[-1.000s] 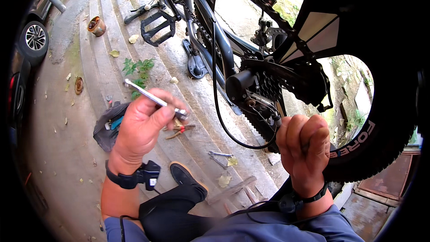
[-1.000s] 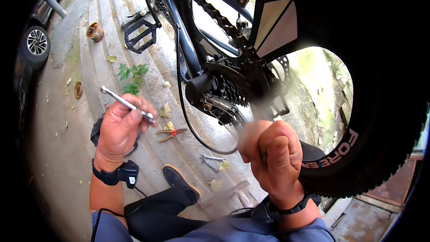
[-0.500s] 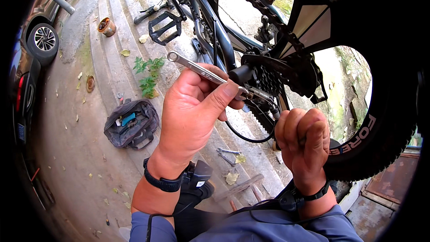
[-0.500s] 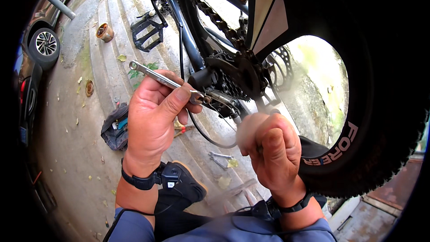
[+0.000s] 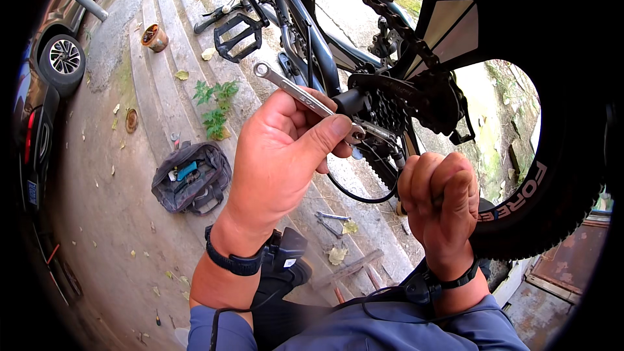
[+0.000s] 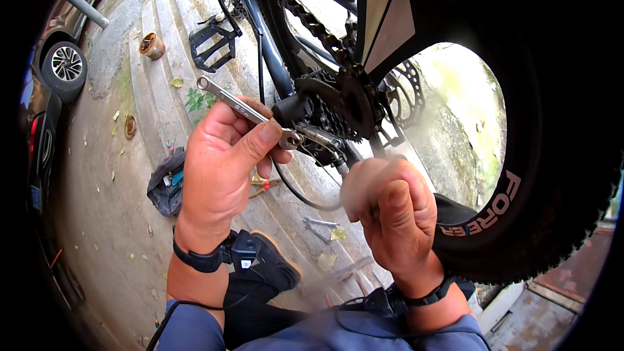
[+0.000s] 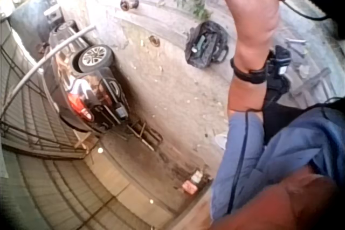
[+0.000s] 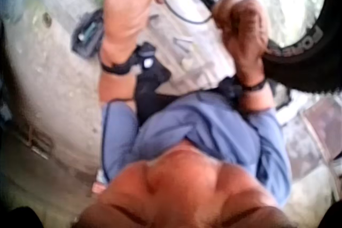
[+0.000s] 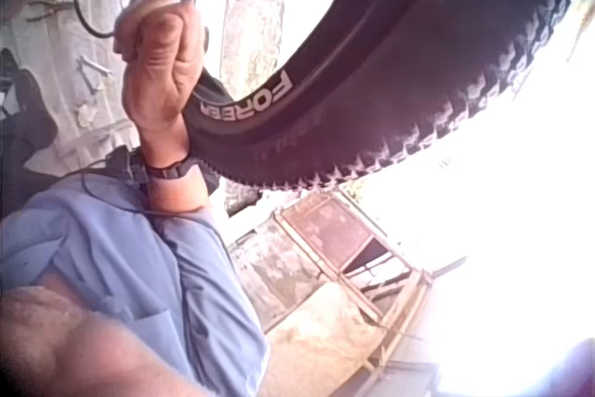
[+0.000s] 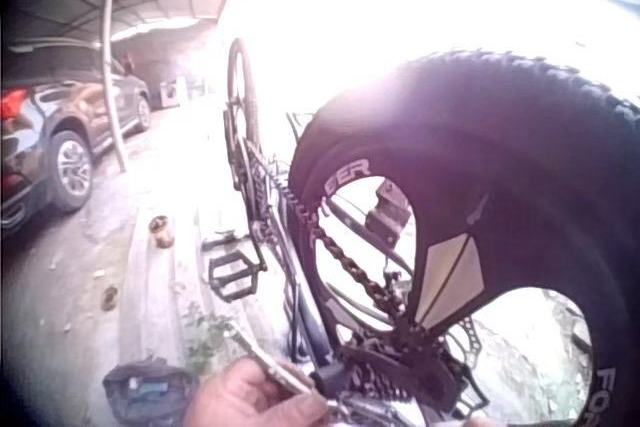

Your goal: The person retrieves tools from a bag and uses pliers and a wrench to adjust the rear derailleur and chain on a bicycle. The person manipulates the chain and derailleur components to align and secure them.

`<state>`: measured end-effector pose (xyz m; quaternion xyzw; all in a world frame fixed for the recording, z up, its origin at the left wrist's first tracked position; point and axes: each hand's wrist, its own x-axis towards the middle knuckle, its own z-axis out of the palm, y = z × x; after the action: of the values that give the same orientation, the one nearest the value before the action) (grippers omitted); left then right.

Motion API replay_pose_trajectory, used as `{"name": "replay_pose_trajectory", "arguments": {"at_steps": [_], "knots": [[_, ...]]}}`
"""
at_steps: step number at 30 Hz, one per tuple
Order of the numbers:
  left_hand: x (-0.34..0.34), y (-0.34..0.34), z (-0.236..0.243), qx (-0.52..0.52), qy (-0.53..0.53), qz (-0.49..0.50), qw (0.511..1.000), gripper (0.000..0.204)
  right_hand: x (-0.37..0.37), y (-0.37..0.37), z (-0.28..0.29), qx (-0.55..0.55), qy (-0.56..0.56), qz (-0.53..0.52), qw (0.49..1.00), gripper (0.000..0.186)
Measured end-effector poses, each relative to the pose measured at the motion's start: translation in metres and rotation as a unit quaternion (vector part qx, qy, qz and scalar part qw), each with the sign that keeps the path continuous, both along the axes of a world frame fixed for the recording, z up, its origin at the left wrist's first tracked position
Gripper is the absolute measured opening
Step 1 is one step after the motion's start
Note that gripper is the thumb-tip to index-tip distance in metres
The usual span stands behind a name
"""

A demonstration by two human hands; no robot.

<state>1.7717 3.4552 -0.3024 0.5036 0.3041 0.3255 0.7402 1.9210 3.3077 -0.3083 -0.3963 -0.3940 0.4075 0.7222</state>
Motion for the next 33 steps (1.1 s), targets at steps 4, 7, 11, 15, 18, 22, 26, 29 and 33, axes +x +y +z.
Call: {"name": "replay_pose_trajectory", "arguments": {"at_steps": [4, 7, 11, 15, 18, 22, 26, 29, 33], "knots": [[0.0004, 0.0024, 0.0005, 0.000, 0.004, -0.010, 1.000, 0.022, -0.0002, 0.0002, -0.0011, 0.003, -0.002, -0.006, 1.000, 0.038], [0.0003, 0.0041, 0.0015, -0.001, 0.006, -0.018, 1.000, 0.022, 0.0002, 0.0006, -0.0017, 0.007, -0.002, -0.005, 1.000, 0.038], [-0.0008, 0.0053, 0.0029, 0.000, 0.007, -0.022, 1.000, 0.022, 0.0002, 0.0008, -0.0008, 0.009, -0.002, -0.001, 1.000, 0.038], [-0.0011, 0.0069, 0.0018, -0.008, -0.001, -0.025, 1.000, 0.022, 0.0008, 0.0006, -0.0013, 0.009, -0.004, -0.002, 1.000, 0.038], [-0.0002, 0.0061, 0.0011, -0.010, -0.006, -0.021, 1.000, 0.022, 0.0007, 0.0010, -0.0013, 0.009, -0.004, -0.002, 1.000, 0.038], [0.0000, 0.0071, 0.0018, -0.008, -0.004, -0.024, 1.000, 0.022, 0.0007, 0.0005, -0.0012, 0.006, -0.003, -0.004, 1.000, 0.038], [-0.0001, 0.0073, 0.0040, -0.010, 0.004, -0.021, 1.000, 0.023, -0.0001, 0.0007, -0.0008, 0.005, -0.003, -0.006, 1.000, 0.038], [0.0000, 0.0072, 0.0035, -0.007, 0.005, -0.020, 1.000, 0.023, 0.0003, 0.0007, -0.0011, 0.005, -0.002, -0.002, 1.000, 0.038], [0.0007, 0.0065, 0.0046, 0.001, 0.013, -0.022, 1.000, 0.022, 0.0005, -0.0002, -0.0029, 0.007, -0.001, -0.005, 1.000, 0.037]]}}
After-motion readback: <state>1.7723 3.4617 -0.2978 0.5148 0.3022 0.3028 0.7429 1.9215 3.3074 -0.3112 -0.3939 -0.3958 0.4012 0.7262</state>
